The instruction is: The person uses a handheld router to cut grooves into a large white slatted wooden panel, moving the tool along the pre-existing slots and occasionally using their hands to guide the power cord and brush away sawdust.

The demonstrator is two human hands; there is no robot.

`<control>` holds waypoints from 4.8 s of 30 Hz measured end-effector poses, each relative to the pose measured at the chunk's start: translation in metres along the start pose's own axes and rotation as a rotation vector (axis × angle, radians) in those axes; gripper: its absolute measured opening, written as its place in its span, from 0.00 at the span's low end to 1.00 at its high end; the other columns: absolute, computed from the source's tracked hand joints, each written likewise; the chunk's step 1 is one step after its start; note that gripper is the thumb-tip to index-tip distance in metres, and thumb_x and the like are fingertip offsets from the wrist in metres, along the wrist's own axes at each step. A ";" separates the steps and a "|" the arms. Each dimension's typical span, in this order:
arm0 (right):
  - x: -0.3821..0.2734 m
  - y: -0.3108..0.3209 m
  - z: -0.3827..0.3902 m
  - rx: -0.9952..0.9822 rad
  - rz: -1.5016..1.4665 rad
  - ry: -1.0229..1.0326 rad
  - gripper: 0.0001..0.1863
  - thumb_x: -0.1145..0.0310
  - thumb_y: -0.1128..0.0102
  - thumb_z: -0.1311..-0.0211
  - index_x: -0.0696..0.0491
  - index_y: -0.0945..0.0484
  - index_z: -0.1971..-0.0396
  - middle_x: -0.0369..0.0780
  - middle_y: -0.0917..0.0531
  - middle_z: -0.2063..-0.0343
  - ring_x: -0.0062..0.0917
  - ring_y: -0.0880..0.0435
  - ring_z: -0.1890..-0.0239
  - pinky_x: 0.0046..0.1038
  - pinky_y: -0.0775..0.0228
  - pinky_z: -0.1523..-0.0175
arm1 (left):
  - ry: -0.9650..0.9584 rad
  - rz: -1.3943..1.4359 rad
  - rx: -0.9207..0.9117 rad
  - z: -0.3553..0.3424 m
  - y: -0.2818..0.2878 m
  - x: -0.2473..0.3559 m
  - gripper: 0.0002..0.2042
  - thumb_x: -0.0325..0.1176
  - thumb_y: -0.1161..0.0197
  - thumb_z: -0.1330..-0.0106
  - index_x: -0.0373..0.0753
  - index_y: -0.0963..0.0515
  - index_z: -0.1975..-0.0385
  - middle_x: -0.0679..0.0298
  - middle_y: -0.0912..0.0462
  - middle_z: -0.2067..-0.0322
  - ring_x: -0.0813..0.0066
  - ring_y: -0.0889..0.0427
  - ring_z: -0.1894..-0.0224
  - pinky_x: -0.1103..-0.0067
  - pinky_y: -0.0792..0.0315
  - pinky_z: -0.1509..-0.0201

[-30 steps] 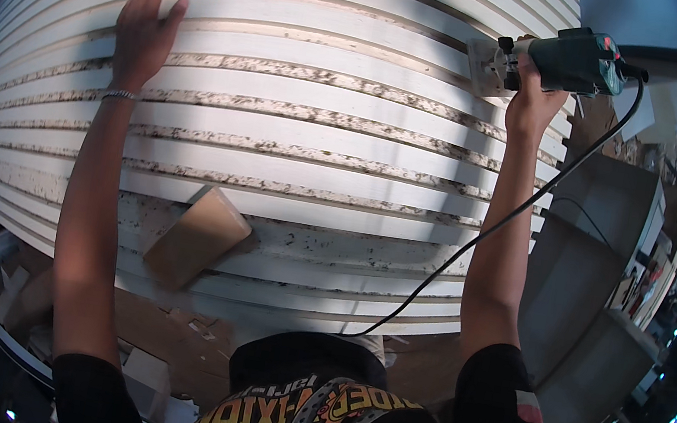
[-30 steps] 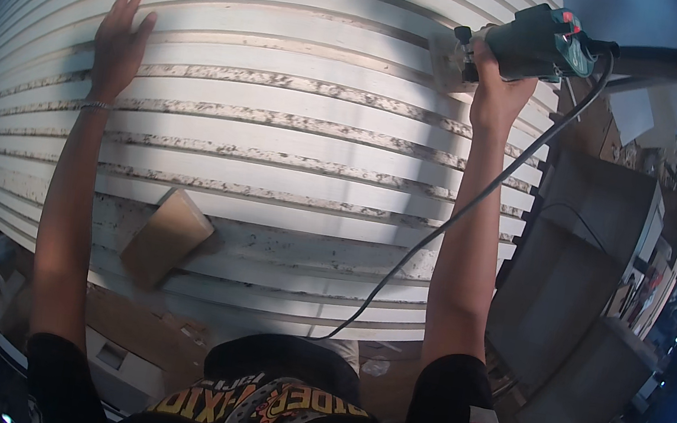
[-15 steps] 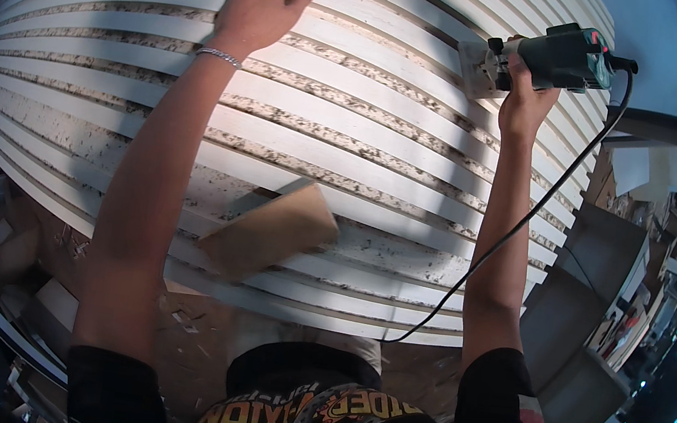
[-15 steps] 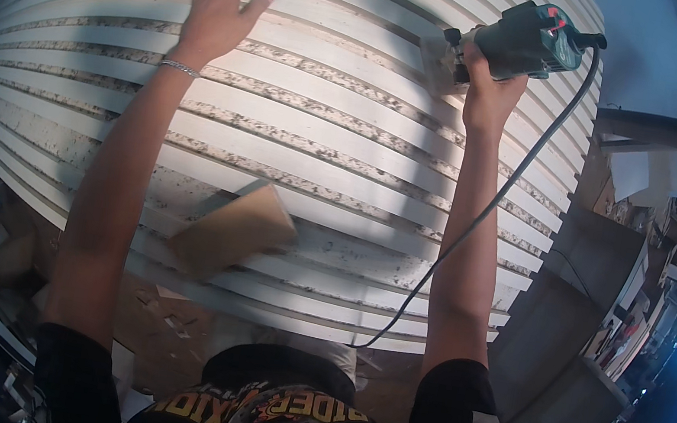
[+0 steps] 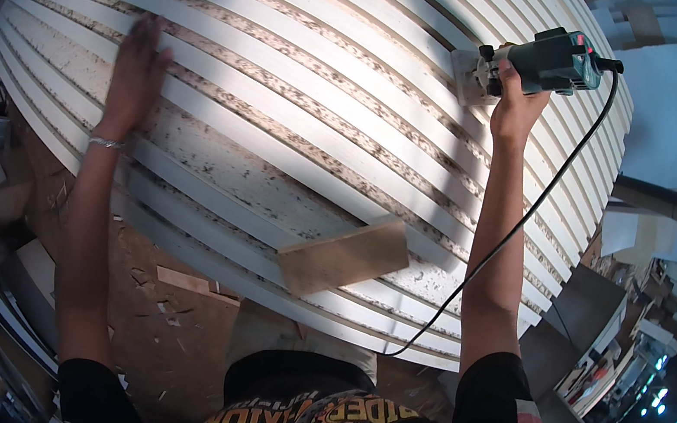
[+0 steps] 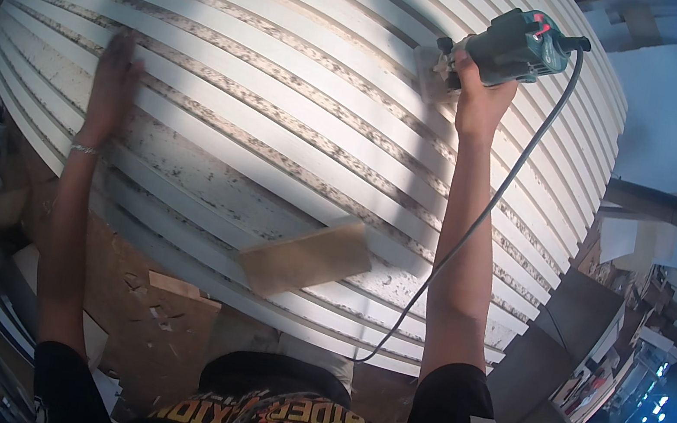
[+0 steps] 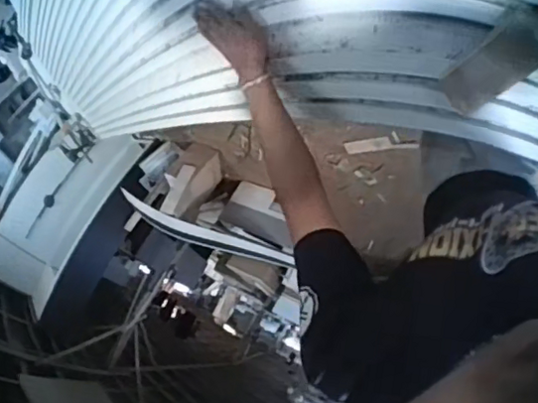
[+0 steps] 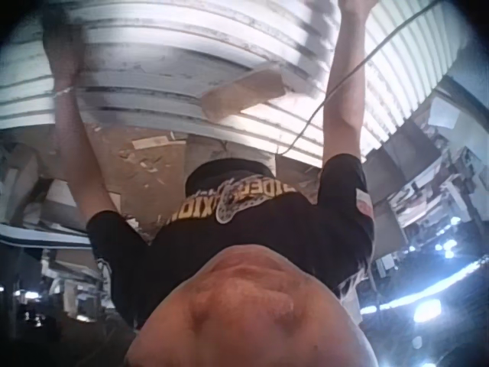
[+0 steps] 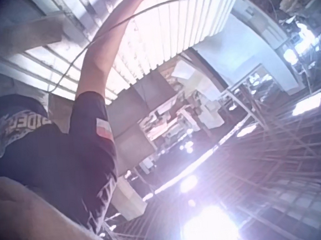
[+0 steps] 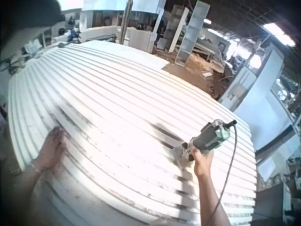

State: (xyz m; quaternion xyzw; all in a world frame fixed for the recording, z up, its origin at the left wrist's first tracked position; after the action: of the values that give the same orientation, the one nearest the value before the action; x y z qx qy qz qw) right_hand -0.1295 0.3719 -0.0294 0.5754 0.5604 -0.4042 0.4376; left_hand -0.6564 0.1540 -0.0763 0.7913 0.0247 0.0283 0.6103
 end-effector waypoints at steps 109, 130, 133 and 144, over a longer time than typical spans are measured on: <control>-0.016 -1.295 -0.209 -0.395 -0.064 0.113 0.18 0.63 0.29 0.42 0.56 0.19 0.54 0.37 0.15 0.60 0.22 0.18 0.58 0.30 0.26 0.49 | 0.133 1.127 -0.147 -0.036 0.050 -0.681 0.17 0.38 0.37 0.35 0.41 0.25 0.47 0.55 0.25 0.46 0.52 0.32 0.28 0.51 0.40 0.26; -0.020 -1.554 -0.251 -0.439 -0.024 0.056 0.19 0.62 0.26 0.42 0.56 0.17 0.54 0.36 0.14 0.61 0.21 0.17 0.58 0.27 0.25 0.49 | 0.350 0.203 0.343 -0.224 0.023 -1.289 0.19 0.39 0.37 0.26 0.32 0.25 0.44 0.46 0.23 0.44 0.47 0.26 0.39 0.56 0.34 0.32; -0.028 -1.592 -0.252 -0.457 -0.049 0.044 0.19 0.63 0.25 0.43 0.55 0.17 0.55 0.35 0.14 0.61 0.20 0.17 0.59 0.27 0.25 0.50 | 0.416 0.199 0.236 -0.242 -0.029 -1.318 0.26 0.46 0.40 0.25 0.31 0.28 0.37 0.44 0.24 0.41 0.46 0.28 0.35 0.57 0.37 0.28; -0.030 -1.666 -0.262 -0.431 -0.003 0.129 0.20 0.60 0.25 0.43 0.56 0.17 0.56 0.36 0.13 0.62 0.22 0.17 0.59 0.28 0.25 0.50 | 0.534 0.252 0.120 -0.253 -0.026 -1.286 0.24 0.49 0.44 0.24 0.33 0.22 0.43 0.40 0.24 0.40 0.43 0.27 0.35 0.56 0.35 0.30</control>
State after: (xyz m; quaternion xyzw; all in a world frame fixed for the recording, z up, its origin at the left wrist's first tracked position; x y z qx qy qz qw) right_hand -1.8015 0.5948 -0.0086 0.4925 0.6614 -0.2383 0.5130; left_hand -1.9579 0.3100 -0.0562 0.7872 0.0873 0.3094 0.5262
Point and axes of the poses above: each hand's wrist, its own z-axis away from the middle knuckle, its own y-axis out of the back of the hand, x = y × z, the point moved 1 cm from there along -z, towards the middle knuckle
